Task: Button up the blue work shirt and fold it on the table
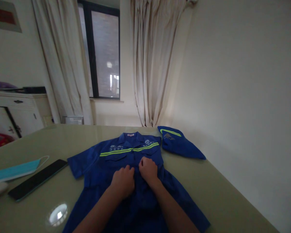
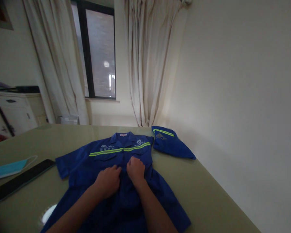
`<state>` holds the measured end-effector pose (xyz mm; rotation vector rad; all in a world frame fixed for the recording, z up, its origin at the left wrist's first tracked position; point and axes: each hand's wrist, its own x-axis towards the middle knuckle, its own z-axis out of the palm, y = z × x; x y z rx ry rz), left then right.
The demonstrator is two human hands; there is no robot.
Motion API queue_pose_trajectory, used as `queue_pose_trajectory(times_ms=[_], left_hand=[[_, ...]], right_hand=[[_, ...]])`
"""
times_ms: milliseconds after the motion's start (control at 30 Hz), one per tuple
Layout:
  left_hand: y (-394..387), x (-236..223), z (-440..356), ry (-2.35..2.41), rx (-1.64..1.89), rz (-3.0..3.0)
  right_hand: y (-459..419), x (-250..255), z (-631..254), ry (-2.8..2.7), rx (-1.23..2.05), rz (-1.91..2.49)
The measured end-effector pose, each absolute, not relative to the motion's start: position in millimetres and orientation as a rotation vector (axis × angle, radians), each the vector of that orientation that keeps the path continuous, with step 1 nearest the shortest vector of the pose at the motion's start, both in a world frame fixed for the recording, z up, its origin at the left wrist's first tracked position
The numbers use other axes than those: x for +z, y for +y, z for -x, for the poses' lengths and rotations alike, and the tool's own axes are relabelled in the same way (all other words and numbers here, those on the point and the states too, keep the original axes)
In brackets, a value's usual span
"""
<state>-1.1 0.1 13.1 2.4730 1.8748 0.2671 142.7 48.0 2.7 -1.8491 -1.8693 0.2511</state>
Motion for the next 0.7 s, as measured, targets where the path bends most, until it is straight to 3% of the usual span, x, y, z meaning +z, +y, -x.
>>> queue_pose_trajectory(times_ms=[133,267,533,700], left_hand=[[20,14,0,1.993,0.368,-2.429],[36,-7,6,1.837,0.663,-2.398],[38,-14,11,1.557,0.897,-2.324],[38,-14,8,1.485,0.925,-2.261]], right_hand=[[44,-7,-156,-1.854,0.543,1.575],[44,-11,-160,-1.896,0.514,1.566],[59,-17,-156,-1.529,0.763,1.222],[54,-19,-152,-1.593,0.875,1.201]])
